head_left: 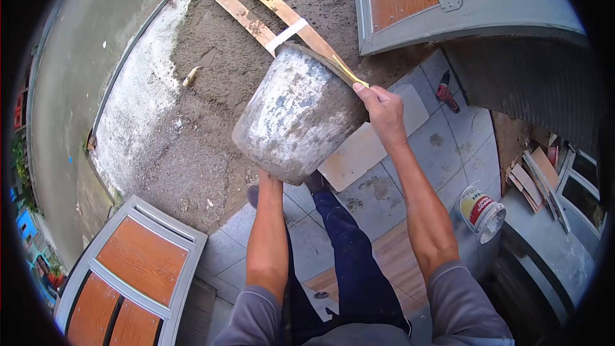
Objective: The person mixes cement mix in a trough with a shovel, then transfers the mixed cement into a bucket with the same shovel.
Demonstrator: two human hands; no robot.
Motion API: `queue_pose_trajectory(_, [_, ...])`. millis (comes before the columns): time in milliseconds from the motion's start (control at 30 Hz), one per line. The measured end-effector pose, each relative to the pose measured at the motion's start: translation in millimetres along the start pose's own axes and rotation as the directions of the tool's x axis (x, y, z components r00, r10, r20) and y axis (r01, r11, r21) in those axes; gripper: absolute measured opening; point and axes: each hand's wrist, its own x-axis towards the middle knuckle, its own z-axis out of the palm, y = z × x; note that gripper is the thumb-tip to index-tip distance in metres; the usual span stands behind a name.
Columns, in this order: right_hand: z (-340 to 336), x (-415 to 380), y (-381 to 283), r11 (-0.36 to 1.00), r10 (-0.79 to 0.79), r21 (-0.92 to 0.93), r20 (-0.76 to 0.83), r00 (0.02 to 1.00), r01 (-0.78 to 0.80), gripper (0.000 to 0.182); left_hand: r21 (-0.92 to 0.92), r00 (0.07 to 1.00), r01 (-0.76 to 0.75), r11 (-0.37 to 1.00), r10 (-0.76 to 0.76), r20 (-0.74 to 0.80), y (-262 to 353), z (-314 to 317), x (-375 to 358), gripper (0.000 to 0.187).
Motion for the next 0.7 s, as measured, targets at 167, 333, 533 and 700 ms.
queue_pose_trajectory(167, [20.6,29.4,37.9,0.999,0.042,0.031,-0.083,0.996,-0.040,0.050,-0.043,0.990,-0.117,0.992,0.114,-0.081,34.3,66.6,10.8,0.053])
queue_pose_trajectory(333, [22.2,67.8,73.3,0.988,0.125,0.112,-0.137,0.983,-0.110,0.048,-0.108,0.983,-0.065,0.992,0.045,-0.175,35.0,82.4,19.4,0.063])
queue_pose_trajectory(533, [30.3,59.9,79.9,0.918,0.239,0.357,-0.155,0.959,-0.171,0.032,0.013,0.967,-0.139,0.990,0.138,-0.215,62.6,97.9,11.8,0.058])
queue_pose_trajectory(700, [56.9,36.0,95.9,0.743,0.464,0.583,-0.093,0.881,-0.330,0.033,0.155,0.955,-0.217,0.964,0.243,-0.171,113.8,101.4,-1.9,0.051])
